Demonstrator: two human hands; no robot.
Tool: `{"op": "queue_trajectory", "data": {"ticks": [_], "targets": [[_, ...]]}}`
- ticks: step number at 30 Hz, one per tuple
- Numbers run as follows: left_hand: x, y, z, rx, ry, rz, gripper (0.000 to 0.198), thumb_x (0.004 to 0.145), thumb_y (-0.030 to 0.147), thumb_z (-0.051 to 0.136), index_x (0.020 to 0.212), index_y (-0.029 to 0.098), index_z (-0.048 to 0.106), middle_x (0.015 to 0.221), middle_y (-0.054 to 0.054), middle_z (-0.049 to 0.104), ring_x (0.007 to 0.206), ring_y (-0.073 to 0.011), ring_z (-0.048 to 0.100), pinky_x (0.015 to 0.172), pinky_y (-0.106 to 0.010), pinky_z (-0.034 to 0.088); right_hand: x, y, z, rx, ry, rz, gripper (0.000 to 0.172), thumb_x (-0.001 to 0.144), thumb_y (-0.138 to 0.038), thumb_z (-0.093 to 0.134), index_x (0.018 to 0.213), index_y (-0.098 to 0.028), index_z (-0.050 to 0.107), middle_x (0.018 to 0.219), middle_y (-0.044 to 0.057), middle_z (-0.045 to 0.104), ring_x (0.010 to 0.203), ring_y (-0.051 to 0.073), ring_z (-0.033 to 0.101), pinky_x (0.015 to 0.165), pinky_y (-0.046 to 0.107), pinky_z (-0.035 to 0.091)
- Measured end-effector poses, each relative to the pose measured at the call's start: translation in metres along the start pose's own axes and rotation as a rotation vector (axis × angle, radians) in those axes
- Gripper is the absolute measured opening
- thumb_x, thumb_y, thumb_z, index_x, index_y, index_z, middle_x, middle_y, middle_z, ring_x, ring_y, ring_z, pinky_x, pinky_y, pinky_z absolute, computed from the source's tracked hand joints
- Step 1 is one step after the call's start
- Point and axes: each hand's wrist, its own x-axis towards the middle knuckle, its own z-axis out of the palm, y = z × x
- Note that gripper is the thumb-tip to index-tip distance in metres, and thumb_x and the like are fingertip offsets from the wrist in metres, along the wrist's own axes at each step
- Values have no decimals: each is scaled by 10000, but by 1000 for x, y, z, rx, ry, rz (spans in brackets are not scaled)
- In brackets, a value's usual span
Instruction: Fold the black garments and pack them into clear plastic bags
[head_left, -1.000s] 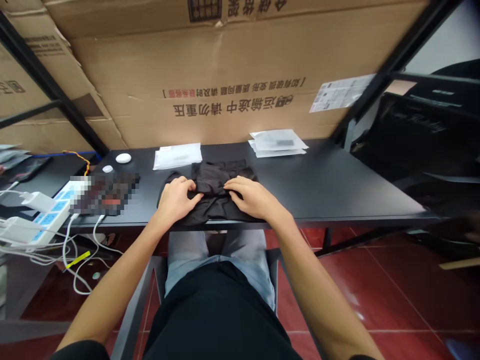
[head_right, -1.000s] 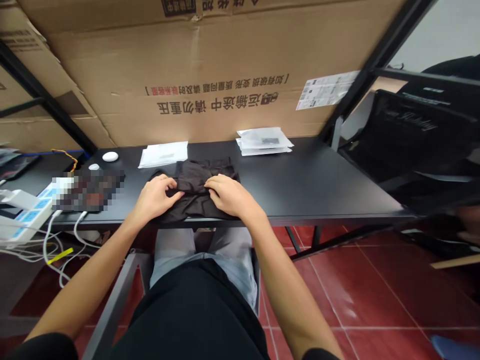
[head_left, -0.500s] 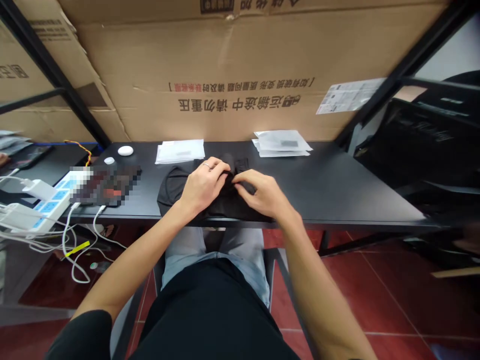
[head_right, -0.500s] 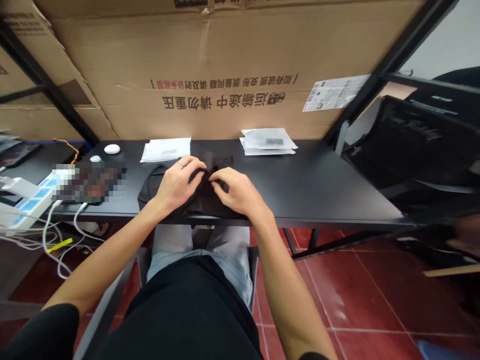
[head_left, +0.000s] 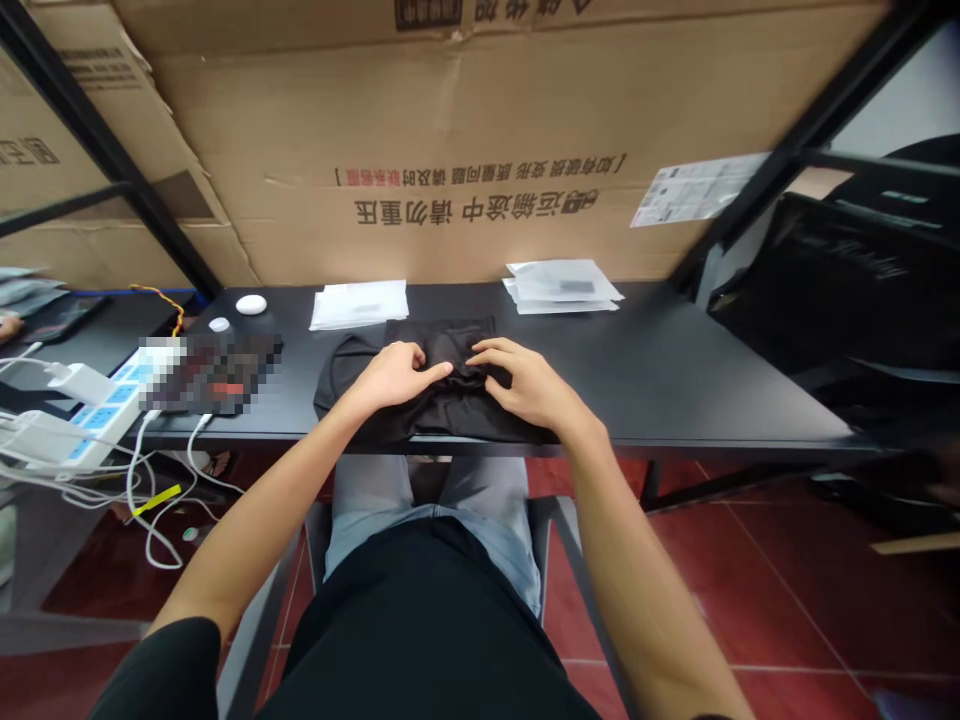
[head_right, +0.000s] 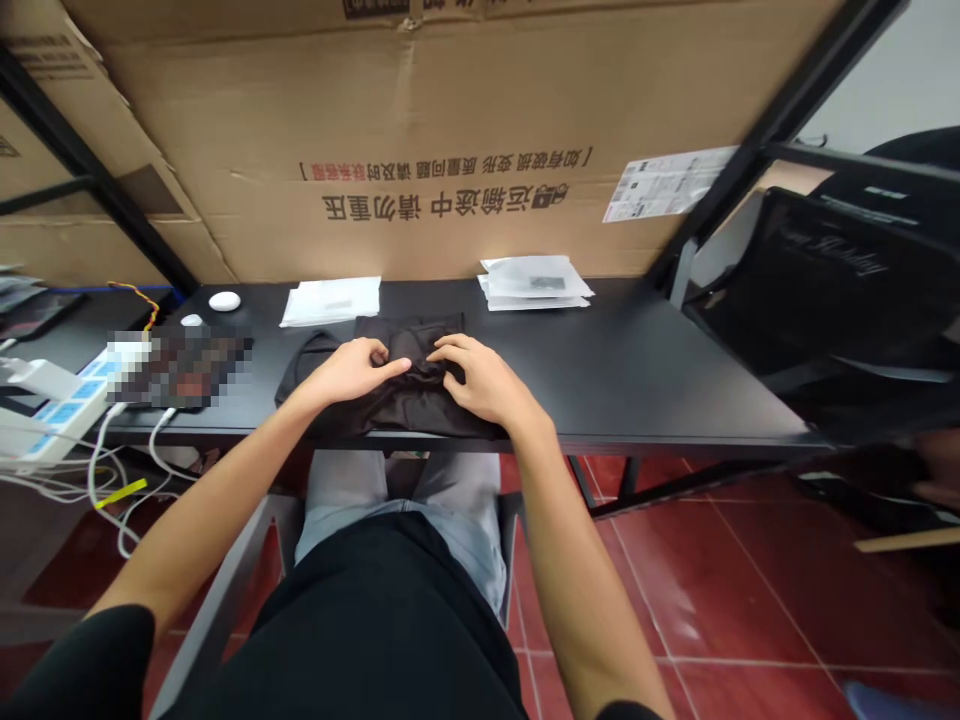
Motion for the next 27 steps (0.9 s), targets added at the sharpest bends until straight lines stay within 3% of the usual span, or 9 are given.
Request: {"op": "queue_trajectory", "data": {"ticks": [5, 9, 11, 14, 17, 20, 22, 25, 27], "targets": [[13, 9, 13, -244, 62, -4, 271, 949, 461, 821, 933, 252, 650, 1021, -81, 806, 1001, -309, 752, 925, -426, 591, 0, -6, 0, -16, 16, -12, 385, 952, -124, 633, 1240, -258, 850, 1419, 123, 785, 1286, 339, 789, 1184, 569, 638], [13, 20, 19, -682, 93, -78, 170, 978, 296, 749, 985, 260, 583, 958, -11, 744, 937, -219, 732, 910, -377, 615, 2, -14, 2, 12, 70, -64, 409, 959, -133, 649, 1305, -282, 807, 1420, 116, 780, 1330, 331, 767, 1208, 563, 626], [11, 25, 16, -945, 82, -124, 179, 973, 279, 726, 1001, 263, 551, 905, 17, 699, 881, -188, 718, 840, -345, 631, 4, -18, 1, -3, 89, -133, 418, 955, -169, 702, 1353, -286, 764, 1497, 132, 748, 1482, 361, 681, 1288, 619, 558], [4, 32, 10, -1224, 15, -174, 215, 922, 282, 752, 1002, 253, 554, 860, 29, 664, 817, -177, 707, 743, -323, 639, 6, -23, 0, -66, 49, -233, 545, 895, -234, 839, 1415, -273, 680, 1693, 156, 632, 1690, 425, 473, 1402, 760, 354], [-5, 35, 6, -1310, -95, -170, 227, 875, 282, 803, 996, 234, 618, 906, -4, 696, 856, -197, 732, 743, -347, 659, 8, -24, 2, -134, 29, -269, 630, 874, -122, 777, 1471, -246, 617, 1770, 160, 568, 1699, 418, 473, 1430, 793, 255], [-7, 27, -7, -1220, -206, -98, 199, 921, 362, 799, 1054, 239, 715, 1047, -59, 773, 938, -224, 765, 814, -383, 671, 6, -22, 3, -144, 36, -237, 849, 781, 25, 624, 1587, -234, 564, 1728, 135, 625, 1614, 364, 598, 1430, 701, 355], [0, 10, -24, -994, -204, -25, 234, 965, 436, 768, 1107, 252, 789, 1168, -88, 820, 1005, -243, 779, 867, -385, 658, 2, -20, 2, -142, 60, -146, 954, 729, 52, 588, 1631, -260, 560, 1680, 99, 677, 1553, 349, 661, 1381, 627, 473], [23, -32, -58, -515, -9, 80, 282, 979, 426, 743, 1146, 227, 852, 1250, -108, 857, 1096, -266, 779, 1015, -402, 622, -3, -17, -3, -149, 103, -24, 980, 729, 53, 586, 1647, -290, 580, 1631, 66, 721, 1495, 348, 710, 1291, 556, 580], [42, -64, -77, -203, 158, 73, 295, 947, 355, 762, 1178, 199, 857, 1261, -121, 861, 1085, -277, 778, 1096, -430, 588, -4, -16, -5, -145, 131, 1, 941, 749, 45, 589, 1632, -283, 610, 1610, 63, 739, 1468, 346, 731, 1266, 536, 599]]}}
